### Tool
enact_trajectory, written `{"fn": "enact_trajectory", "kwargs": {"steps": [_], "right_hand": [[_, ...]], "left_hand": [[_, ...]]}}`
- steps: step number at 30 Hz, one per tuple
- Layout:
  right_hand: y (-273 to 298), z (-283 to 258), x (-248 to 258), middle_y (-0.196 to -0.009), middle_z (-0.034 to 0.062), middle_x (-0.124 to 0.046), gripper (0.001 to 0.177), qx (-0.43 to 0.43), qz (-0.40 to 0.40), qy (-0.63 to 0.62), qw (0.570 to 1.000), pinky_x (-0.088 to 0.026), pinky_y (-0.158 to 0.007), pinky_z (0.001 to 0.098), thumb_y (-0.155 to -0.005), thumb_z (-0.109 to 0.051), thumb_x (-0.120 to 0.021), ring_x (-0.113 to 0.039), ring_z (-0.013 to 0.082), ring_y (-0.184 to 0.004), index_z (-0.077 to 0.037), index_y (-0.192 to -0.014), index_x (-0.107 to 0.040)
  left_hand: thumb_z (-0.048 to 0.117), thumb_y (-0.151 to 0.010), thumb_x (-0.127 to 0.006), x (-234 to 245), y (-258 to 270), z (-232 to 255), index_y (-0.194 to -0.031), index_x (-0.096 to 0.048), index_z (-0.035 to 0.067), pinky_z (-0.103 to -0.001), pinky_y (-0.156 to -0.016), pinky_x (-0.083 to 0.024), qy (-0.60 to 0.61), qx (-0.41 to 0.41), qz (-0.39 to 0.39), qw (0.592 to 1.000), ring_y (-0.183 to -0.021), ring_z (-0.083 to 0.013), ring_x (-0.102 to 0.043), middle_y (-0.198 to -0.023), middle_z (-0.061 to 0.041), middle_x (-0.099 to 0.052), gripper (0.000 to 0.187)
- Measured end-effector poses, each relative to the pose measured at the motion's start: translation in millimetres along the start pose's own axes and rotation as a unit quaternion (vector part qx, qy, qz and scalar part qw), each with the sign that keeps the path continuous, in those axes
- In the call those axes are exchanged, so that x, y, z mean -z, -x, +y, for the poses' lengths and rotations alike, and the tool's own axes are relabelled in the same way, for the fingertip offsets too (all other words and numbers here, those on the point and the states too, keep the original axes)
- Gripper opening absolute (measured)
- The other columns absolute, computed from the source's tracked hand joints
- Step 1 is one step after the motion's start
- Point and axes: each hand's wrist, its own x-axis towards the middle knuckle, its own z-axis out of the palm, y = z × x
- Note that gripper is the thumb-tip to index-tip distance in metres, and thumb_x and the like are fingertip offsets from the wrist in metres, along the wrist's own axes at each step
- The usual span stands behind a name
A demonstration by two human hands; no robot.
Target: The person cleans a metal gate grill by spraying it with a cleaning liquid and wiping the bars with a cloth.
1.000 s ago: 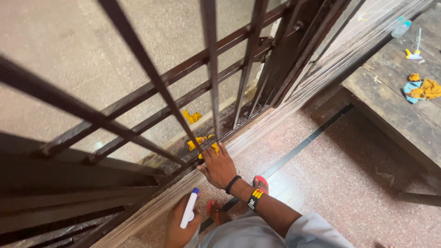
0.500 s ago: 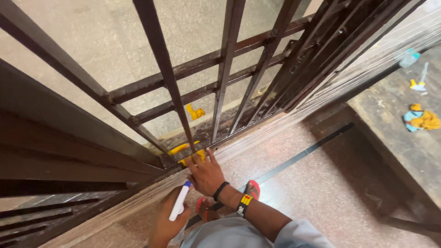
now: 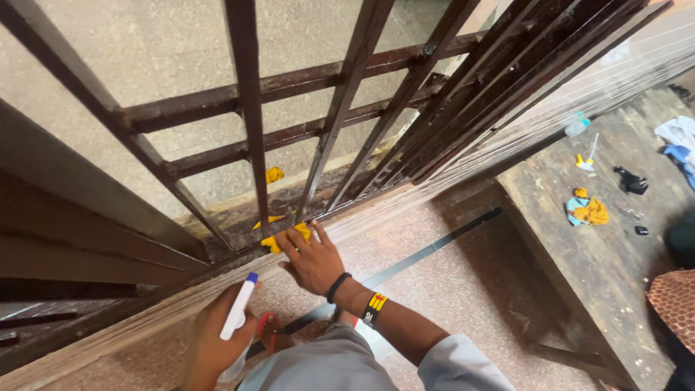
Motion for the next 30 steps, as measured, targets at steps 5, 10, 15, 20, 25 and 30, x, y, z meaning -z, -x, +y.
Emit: {"fn": "enact_trajectory", "kwargs": {"steps": [5, 10, 15, 20, 25, 30], "right_hand": [[8.3, 47.0, 5.4, -0.135, 0.0154, -0.057, 0.057, -0.028, -0.039, 0.027, 0.998, -0.028, -0.116, 0.0571, -0.094, -0.039, -0.066, -0.059, 0.0384, -0.12, -0.008, -0.14, -0.052], [18.9, 90.9, 13.0, -0.132, 0.0159, -0.059, 0.054, -0.039, -0.043, 0.038, 0.998, -0.029, -0.118, 0.0552, -0.093, -0.038, -0.066, -0.059, 0.0375, -0.12, -0.006, -0.136, -0.054], [32.0, 137.2, 24.1, -0.132, 0.0173, -0.06, 0.053, -0.029, -0.016, 0.057, 0.998, -0.031, -0.118, 0.0526, -0.092, -0.036, -0.067, -0.059, 0.0358, -0.121, -0.005, -0.133, -0.055], [39.7, 170.9, 35.6, -0.127, 0.0187, -0.061, 0.05, -0.053, -0.021, 0.062, 0.996, -0.032, -0.116, 0.0514, -0.09, -0.034, -0.069, -0.059, 0.0372, -0.12, -0.004, -0.129, -0.056], [41.7, 179.5, 39.1, -0.126, 0.0207, -0.059, 0.053, -0.093, 0.002, 0.076, 0.993, -0.033, -0.119, 0.05, -0.087, -0.031, -0.072, -0.056, 0.0384, -0.124, 0.001, -0.127, -0.056], [39.1, 153.4, 21.7, -0.128, 0.0251, -0.056, 0.064, -0.166, 0.038, 0.061, 0.983, -0.029, -0.117, 0.0551, -0.084, -0.036, -0.073, -0.052, 0.0432, -0.124, 0.005, -0.128, -0.053]], "left_hand": [[0.009, -0.071, -0.068, -5.3, -15.1, 16.9, -0.123, -0.069, 0.026, -0.039, -0.057, -0.054, 0.024, 0.058, -0.009, 0.998, -0.057, -0.0257, -0.069, -0.068, -0.01, -0.069, 0.055], [0.006, -0.069, -0.067, -16.8, -32.2, 14.9, -0.12, -0.07, 0.023, -0.036, -0.061, -0.054, 0.037, 0.012, 0.016, 0.999, -0.061, -0.0223, -0.07, -0.071, -0.008, -0.07, 0.054], [0.004, -0.068, -0.067, -33.7, -42.3, 12.5, -0.12, -0.07, 0.023, -0.035, -0.062, -0.054, 0.035, 0.013, 0.03, 0.999, -0.063, -0.0199, -0.07, -0.071, -0.006, -0.07, 0.055], [0.002, -0.069, -0.066, -44.4, -50.2, 12.9, -0.12, -0.07, 0.021, -0.032, -0.058, -0.052, 0.049, 0.027, 0.022, 0.998, -0.059, -0.0154, -0.066, -0.067, -0.006, -0.069, 0.054], [-0.003, -0.071, -0.061, -49.9, -50.8, 10.8, -0.12, -0.07, 0.016, -0.026, -0.054, -0.048, 0.1, 0.028, 0.052, 0.993, -0.059, -0.007, -0.059, -0.067, -0.002, -0.067, 0.054], [-0.007, -0.07, -0.055, -50.4, -48.4, 10.1, -0.118, -0.071, 0.014, -0.025, -0.049, -0.041, 0.139, 0.057, 0.051, 0.987, -0.055, -0.0059, -0.051, -0.064, -0.001, -0.061, 0.054]]}}
